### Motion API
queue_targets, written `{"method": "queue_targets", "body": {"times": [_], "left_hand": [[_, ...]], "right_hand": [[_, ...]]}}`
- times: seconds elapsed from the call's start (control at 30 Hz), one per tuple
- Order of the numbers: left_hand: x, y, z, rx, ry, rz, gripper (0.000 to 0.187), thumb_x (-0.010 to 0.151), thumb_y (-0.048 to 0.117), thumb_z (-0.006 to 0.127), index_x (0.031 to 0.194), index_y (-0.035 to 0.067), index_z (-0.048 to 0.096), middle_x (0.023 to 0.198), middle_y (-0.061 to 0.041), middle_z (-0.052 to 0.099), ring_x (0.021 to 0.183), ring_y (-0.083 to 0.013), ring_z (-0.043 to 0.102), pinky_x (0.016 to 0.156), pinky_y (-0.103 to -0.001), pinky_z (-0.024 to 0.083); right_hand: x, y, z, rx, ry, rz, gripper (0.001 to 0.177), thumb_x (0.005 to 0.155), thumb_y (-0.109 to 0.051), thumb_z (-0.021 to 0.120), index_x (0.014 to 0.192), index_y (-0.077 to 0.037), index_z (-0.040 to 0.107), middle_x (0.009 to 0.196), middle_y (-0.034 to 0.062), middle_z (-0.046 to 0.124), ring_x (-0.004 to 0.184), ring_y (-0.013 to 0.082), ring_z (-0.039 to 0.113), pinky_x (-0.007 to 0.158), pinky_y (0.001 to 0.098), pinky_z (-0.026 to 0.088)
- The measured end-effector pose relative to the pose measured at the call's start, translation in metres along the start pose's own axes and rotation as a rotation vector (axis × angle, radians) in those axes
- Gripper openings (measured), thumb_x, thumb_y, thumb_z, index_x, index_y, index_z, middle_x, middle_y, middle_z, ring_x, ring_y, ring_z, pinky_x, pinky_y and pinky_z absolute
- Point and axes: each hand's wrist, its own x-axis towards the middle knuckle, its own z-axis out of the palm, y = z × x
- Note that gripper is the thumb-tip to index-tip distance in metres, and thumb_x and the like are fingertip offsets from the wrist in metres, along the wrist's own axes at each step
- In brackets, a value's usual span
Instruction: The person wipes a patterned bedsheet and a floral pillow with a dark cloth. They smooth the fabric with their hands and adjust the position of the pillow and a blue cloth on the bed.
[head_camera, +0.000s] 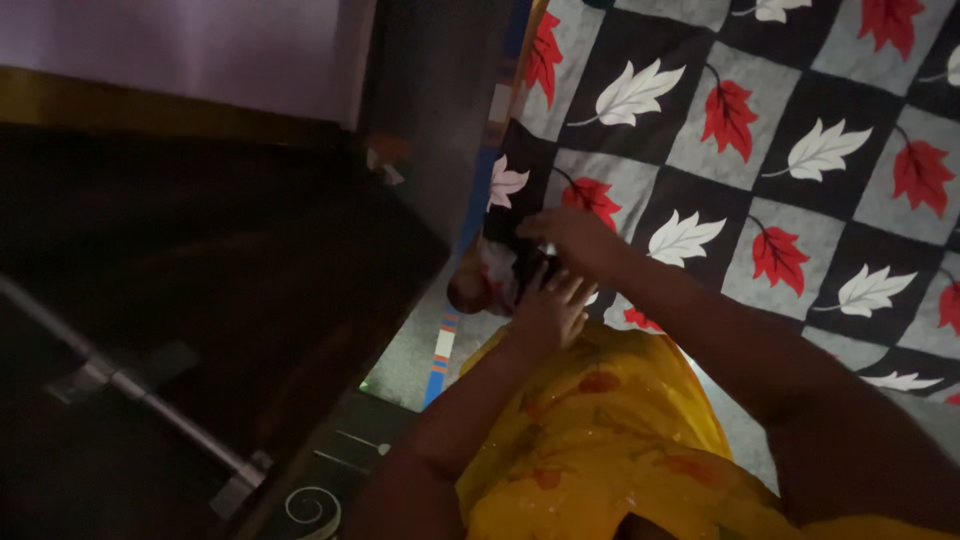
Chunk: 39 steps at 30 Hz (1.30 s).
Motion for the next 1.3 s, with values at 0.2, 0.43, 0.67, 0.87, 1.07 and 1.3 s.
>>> {"method": "queue_targets", "body": {"times": [0.2,0.43,0.67,0.87,1.07,1.3], "left_hand": [[0.001,-0.007,-0.025,-0.260,0.029,0.165,0.034,0.095,0.040,0.073,0.088,0.006,0.074,0.094,-0.011,0.072,0.097,-0.0320,0.069,0.087,-0.052,0.051],[0.007,-0.018,-0.078,-0.464,0.383,0.179,0.028,0.101,0.029,0.062,0.087,0.005,0.070,0.089,-0.016,0.070,0.086,-0.0375,0.068,0.084,-0.050,0.053],[0.012,-0.071,-0.089,-0.401,0.412,-0.073,0.041,0.107,0.035,0.044,0.097,0.007,0.072,0.097,-0.016,0.071,0.096,-0.0385,0.068,0.092,-0.051,0.050],[0.018,-0.089,-0.074,-0.275,0.310,-0.277,0.038,0.106,0.036,0.050,0.114,0.006,0.072,0.121,-0.018,0.068,0.117,-0.0388,0.061,0.104,-0.051,0.045],[0.020,-0.074,-0.069,0.056,0.187,-0.259,0.047,0.091,0.041,0.071,0.126,0.009,0.069,0.129,-0.018,0.060,0.120,-0.0399,0.057,0.104,-0.052,0.044],[0.014,-0.070,-0.061,0.205,0.278,-0.532,0.077,0.085,0.059,0.074,0.136,0.002,0.061,0.128,-0.020,0.062,0.116,-0.0404,0.059,0.095,-0.052,0.045]], "right_hand": [[-0.003,-0.017,0.002,-0.191,0.268,0.235,0.059,0.082,-0.001,0.058,0.139,-0.014,0.064,0.148,0.0127,0.058,0.125,0.0355,0.056,0.106,0.0437,0.046],[-0.043,-0.059,0.086,0.499,0.149,0.227,0.044,0.094,-0.017,0.059,0.138,-0.010,0.059,0.143,0.0130,0.058,0.127,0.0304,0.056,0.107,0.0434,0.042],[-0.039,-0.072,0.104,-0.041,0.214,-0.132,0.039,0.067,-0.013,0.071,0.106,-0.005,0.071,0.117,0.0129,0.067,0.117,0.0355,0.058,0.104,0.0460,0.046],[-0.032,-0.087,0.056,0.157,-0.051,-0.038,0.060,0.057,-0.024,0.079,0.114,-0.010,0.068,0.123,0.0105,0.064,0.115,0.0370,0.053,0.095,0.0471,0.044],[-0.083,-0.068,0.097,-0.108,0.120,-0.148,0.061,0.066,-0.035,0.074,0.120,-0.007,0.067,0.132,0.0124,0.061,0.117,0.0343,0.054,0.093,0.0462,0.044],[-0.152,-0.059,0.119,-0.173,0.133,-0.080,0.044,0.083,-0.017,0.063,0.126,-0.006,0.065,0.133,0.0117,0.063,0.118,0.0296,0.060,0.103,0.0411,0.047]]}}
